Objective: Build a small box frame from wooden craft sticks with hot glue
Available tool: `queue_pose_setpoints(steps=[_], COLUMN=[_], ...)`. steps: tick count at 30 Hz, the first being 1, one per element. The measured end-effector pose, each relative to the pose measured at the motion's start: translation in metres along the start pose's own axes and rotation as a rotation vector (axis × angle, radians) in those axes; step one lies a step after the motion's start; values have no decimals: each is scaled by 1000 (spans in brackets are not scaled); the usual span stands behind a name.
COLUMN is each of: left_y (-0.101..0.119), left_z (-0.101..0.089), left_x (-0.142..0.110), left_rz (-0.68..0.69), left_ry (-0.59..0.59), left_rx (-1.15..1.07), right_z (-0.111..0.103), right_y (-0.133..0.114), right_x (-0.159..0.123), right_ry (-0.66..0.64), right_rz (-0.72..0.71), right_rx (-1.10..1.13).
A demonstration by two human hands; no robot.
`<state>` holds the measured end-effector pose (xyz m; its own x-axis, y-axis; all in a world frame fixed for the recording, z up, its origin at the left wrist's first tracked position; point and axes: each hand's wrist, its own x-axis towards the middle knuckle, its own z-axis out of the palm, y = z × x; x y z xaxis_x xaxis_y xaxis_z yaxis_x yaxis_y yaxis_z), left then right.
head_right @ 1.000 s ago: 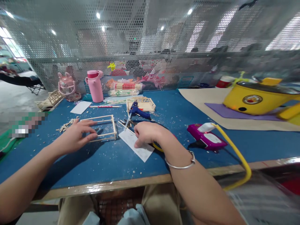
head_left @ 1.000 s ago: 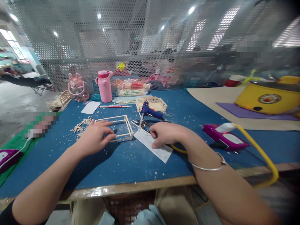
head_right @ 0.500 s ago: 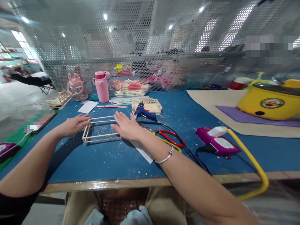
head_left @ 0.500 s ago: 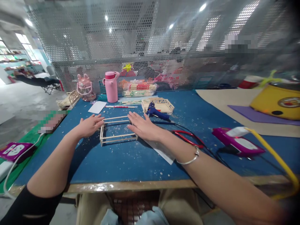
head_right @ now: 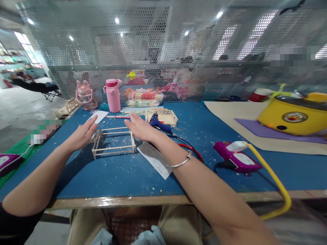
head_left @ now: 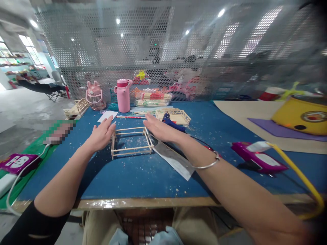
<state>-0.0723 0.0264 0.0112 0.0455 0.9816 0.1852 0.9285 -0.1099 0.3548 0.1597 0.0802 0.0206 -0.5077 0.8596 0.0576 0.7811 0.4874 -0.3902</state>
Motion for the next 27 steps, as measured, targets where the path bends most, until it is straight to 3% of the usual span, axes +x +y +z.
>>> queue_pose_setpoints(steps=[4,7,15,19,21,23,25,27], left_y=[16,18,22,17,18,26,45,67], left_z=[4,8,11,5,-2,-7,-7,3], left_x=[-10,-12,-11,-11,-10,-7,-4,1], left_rz=[110,114,118,100,71,60,79,116], left_ry=[-161,-276,-312,-304,-260,-171,-102,-124], left_rx=[26,88,200,157,76,28,56,145], right_z=[12,18,20,21,15,6,-1,-3], right_y=[-9,-14,-15,-9,-2,7,16,23], right_x=[1,-2,-2,0,0,-1,-3,-5], right_ry=[-78,-134,-126,-103,44,319,578,697], right_rz=[64,57,58,52,31,16,32,50], right_rx=[-106,-151,-175,-58,60,159,207,223])
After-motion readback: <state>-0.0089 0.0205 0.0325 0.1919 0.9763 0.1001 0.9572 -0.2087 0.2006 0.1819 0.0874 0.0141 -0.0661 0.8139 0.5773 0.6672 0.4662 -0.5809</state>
